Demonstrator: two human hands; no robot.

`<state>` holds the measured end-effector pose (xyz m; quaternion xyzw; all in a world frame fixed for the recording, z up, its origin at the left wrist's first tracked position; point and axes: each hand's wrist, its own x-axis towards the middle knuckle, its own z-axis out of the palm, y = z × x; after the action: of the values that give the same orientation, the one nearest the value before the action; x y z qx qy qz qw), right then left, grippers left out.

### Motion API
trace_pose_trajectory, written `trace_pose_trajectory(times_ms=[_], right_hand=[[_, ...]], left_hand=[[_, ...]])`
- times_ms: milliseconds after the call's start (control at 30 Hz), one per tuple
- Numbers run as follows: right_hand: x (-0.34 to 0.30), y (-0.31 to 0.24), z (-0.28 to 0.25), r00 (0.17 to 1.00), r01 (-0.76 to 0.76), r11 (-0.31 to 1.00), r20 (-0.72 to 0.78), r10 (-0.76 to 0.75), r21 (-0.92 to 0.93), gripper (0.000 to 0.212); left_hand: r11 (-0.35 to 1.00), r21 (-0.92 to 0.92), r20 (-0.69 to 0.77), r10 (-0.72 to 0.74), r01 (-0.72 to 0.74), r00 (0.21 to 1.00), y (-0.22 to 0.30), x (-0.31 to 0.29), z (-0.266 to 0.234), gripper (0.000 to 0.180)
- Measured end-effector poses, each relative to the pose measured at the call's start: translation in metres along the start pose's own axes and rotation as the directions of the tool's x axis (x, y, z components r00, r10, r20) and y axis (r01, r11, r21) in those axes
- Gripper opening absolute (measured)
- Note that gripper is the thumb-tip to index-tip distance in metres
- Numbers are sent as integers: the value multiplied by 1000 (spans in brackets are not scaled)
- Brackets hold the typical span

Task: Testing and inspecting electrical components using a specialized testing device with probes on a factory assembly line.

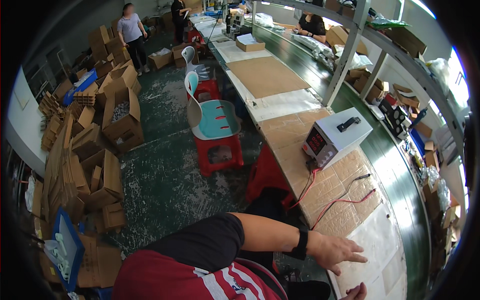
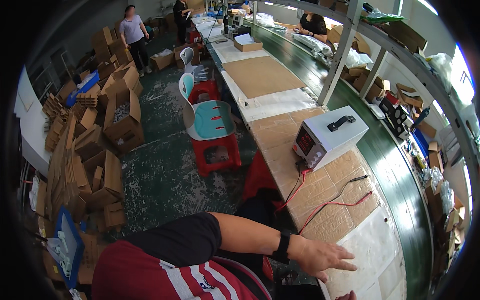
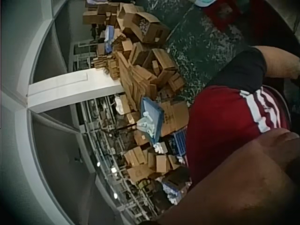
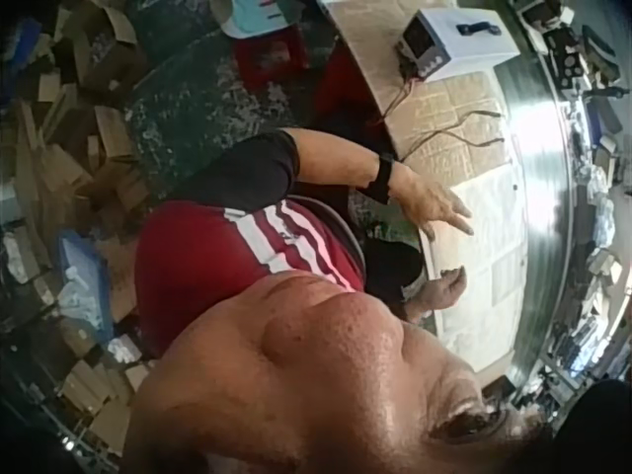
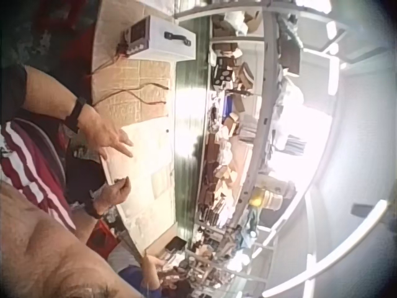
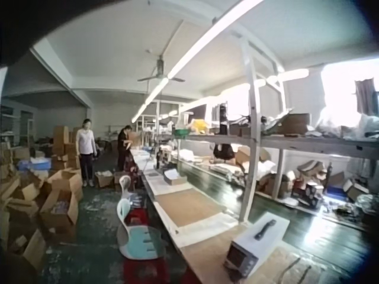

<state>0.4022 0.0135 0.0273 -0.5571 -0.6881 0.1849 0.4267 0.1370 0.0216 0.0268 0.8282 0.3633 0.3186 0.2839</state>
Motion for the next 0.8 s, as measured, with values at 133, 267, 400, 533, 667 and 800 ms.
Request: trace_pose_trajectory(times_ms=[133, 267, 400, 533, 667, 800], right_hand=[[10, 7, 1, 992, -97, 993, -70, 102, 74, 29], [15, 22, 2, 970, -232, 968, -46, 237, 90, 32], [23, 34, 18, 963, -254, 939, -35, 268, 230, 35], [26, 24, 41, 977, -197, 905, -6, 215, 376, 35], [28, -2, 58, 954, -289, 774, 96, 286, 564, 34], [32, -21, 63, 941, -339, 734, 202, 272, 588, 32]], left_hand=[[988, 136, -86, -57, 68, 995, -20, 16, 13, 104], [985, 149, -111, -74, 90, 991, -37, 28, 29, 116], [966, 254, -202, -2, 54, 979, -53, 41, 55, 117], [927, 371, -395, 99, 60, 913, -66, 50, 85, 112], [910, 414, -421, 158, 34, 893, -72, 54, 99, 104], [881, 473, -428, 257, -28, 867, -70, 53, 94, 94]])
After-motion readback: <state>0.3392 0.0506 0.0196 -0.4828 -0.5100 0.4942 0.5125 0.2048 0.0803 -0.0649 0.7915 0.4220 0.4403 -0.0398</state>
